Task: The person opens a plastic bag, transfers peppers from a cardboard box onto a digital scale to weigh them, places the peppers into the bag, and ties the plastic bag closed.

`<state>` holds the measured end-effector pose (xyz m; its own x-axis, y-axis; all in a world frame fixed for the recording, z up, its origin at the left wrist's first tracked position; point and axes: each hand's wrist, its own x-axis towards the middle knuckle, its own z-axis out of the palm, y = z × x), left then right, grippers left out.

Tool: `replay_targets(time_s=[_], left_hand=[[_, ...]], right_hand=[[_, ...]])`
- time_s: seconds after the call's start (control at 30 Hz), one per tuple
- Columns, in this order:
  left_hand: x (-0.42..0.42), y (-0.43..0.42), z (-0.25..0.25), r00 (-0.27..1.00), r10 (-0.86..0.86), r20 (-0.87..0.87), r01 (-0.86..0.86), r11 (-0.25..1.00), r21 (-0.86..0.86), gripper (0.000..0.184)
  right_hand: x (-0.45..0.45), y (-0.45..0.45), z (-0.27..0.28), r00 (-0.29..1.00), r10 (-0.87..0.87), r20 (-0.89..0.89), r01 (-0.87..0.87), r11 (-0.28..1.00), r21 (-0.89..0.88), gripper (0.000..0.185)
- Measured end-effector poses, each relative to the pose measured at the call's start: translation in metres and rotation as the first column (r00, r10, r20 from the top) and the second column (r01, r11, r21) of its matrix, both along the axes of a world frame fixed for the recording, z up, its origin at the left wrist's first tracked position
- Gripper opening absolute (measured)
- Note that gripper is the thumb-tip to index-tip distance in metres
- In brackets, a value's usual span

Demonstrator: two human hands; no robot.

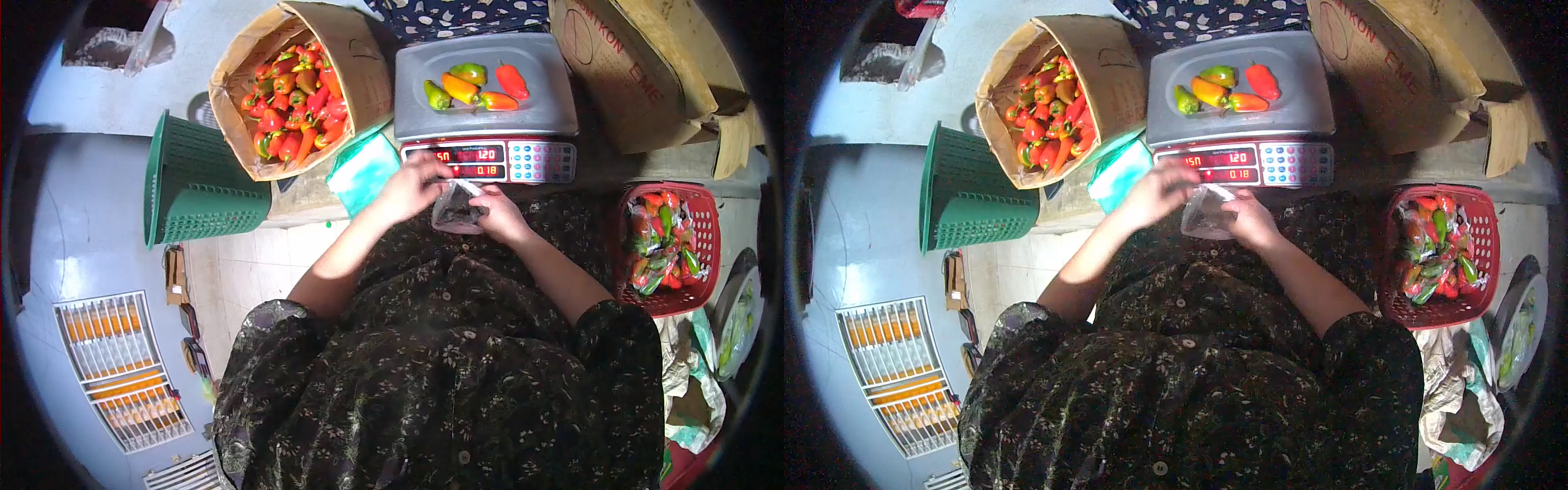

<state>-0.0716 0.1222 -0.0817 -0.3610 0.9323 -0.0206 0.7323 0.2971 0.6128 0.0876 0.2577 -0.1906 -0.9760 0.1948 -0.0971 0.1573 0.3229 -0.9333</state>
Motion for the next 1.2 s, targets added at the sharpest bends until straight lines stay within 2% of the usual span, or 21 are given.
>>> replay_targets(time_s=[0.1, 0.2, 0.3, 0.43, 0.47, 0.5, 0.57, 0.6, 0.67, 0.7, 0.73, 0.77, 0.8, 0.83, 0.93, 0.97, 1.03, 1.07, 1.1, 1.13, 1.2], left_hand=[[-0.023, 0.033, 0.012, 0.914, 0.376, -0.151, -0.338, 0.914, 0.225, 0.048], [-0.037, 0.068, 0.010, 0.848, 0.485, -0.216, -0.441, 0.870, 0.222, 0.058], [-0.049, 0.087, -0.004, 0.781, 0.466, -0.416, -0.477, 0.875, 0.085, 0.059], [-0.061, 0.085, -0.013, 0.760, 0.543, -0.358, -0.496, 0.840, 0.220, 0.050], [-0.060, 0.080, -0.013, 0.764, 0.596, -0.246, -0.549, 0.802, 0.237, 0.045], [-0.060, 0.073, -0.014, 0.777, 0.628, 0.044, -0.618, 0.748, 0.243, 0.044], [-0.053, 0.053, -0.015, 0.787, 0.460, 0.412, -0.606, 0.701, 0.376, 0.038], [-0.023, 0.043, 0.020, 0.677, 0.371, 0.635, -0.627, 0.742, 0.235, 0.039], [0.008, 0.017, 0.038, 0.714, 0.102, 0.693, -0.344, 0.913, 0.219, 0.043], [0.025, 0.008, 0.045, 0.637, 0.050, 0.769, -0.262, 0.952, 0.155, 0.047], [0.038, 0.005, 0.055, 0.754, -0.001, 0.656, -0.070, 0.994, 0.082, 0.052], [0.041, 0.000, 0.043, 0.839, -0.024, 0.544, 0.002, 0.999, 0.041, 0.051], [0.044, -0.005, 0.032, 0.905, -0.059, 0.422, 0.068, 0.998, -0.005, 0.051], [0.049, -0.006, 0.024, 0.842, 0.019, 0.539, 0.022, 0.997, -0.069, 0.051], [0.052, 0.002, -0.004, 0.774, 0.034, 0.633, -0.021, 0.999, -0.027, 0.050], [0.059, 0.004, -0.020, 0.927, 0.063, 0.370, -0.102, 0.991, 0.085, 0.043], [0.060, 0.019, -0.009, 0.969, -0.026, 0.247, 0.060, 0.989, -0.133, 0.033], [0.065, 0.024, -0.001, 0.973, -0.032, 0.228, 0.031, 0.999, 0.006, 0.023], [0.062, 0.031, -0.008, 0.999, -0.006, 0.040, 0.004, 0.999, 0.032, 0.022], [0.060, 0.029, -0.011, 0.999, -0.002, 0.053, 0.008, 0.995, -0.097, 0.023], [0.058, 0.027, -0.007, 0.996, -0.091, -0.017, 0.083, 0.959, -0.270, 0.024]], right_hand=[[-0.003, -0.002, 0.004, 0.995, -0.090, -0.045, 0.088, 0.995, -0.052, 0.041], [-0.004, -0.003, 0.010, 0.996, -0.041, -0.079, 0.042, 0.999, 0.007, 0.041], [-0.004, 0.001, 0.004, 0.990, 0.014, -0.138, -0.011, 1.000, 0.023, 0.040], [-0.004, 0.002, 0.019, 0.995, 0.007, -0.103, -0.007, 1.000, -0.004, 0.045], [-0.003, 0.002, 0.019, 0.990, -0.026, -0.141, 0.027, 1.000, 0.008, 0.045], [0.000, 0.001, 0.019, 0.983, -0.055, -0.176, 0.059, 0.998, 0.016, 0.046], [0.001, 0.003, 0.023, 0.979, -0.082, -0.188, 0.089, 0.996, 0.030, 0.047], [0.002, 0.003, 0.028, 0.976, -0.104, -0.190, 0.111, 0.993, 0.030, 0.047], [0.003, 0.004, 0.046, 0.974, -0.123, -0.189, 0.128, 0.992, 0.013, 0.048], [0.003, 0.002, 0.051, 0.980, -0.132, -0.152, 0.142, 0.988, 0.058, 0.051], [0.003, 0.002, 0.061, 0.975, -0.141, -0.169, 0.149, 0.988, 0.037, 0.053], [0.003, 0.001, 0.068, 0.971, -0.149, -0.187, 0.155, 0.988, 0.017, 0.055], [0.003, -0.004, 0.060, 0.930, -0.235, -0.282, 0.271, 0.958, 0.098, 0.056], [0.004, -0.002, 0.074, 0.929, -0.224, -0.295, 0.275, 0.950, 0.145, 0.054], [0.009, -0.007, 0.093, 0.942, -0.142, -0.305, 0.197, 0.968, 0.156, 0.055], [0.012, -0.013, 0.093, 0.950, -0.090, -0.298, 0.146, 0.975, 0.169, 0.055], [0.015, -0.018, 0.095, 0.917, -0.031, -0.398, 0.144, 0.955, 0.258, 0.044], [0.017, -0.018, 0.098, 0.940, 0.017, -0.340, 0.086, 0.954, 0.286, 0.041], [0.018, -0.016, 0.102, 0.957, 0.066, -0.281, 0.026, 0.951, 0.309, 0.037], [0.019, -0.013, 0.107, 0.974, 0.088, -0.208, -0.022, 0.954, 0.299, 0.035], [0.017, -0.008, 0.105, 0.937, 0.046, -0.347, 0.078, 0.940, 0.333, 0.037]])
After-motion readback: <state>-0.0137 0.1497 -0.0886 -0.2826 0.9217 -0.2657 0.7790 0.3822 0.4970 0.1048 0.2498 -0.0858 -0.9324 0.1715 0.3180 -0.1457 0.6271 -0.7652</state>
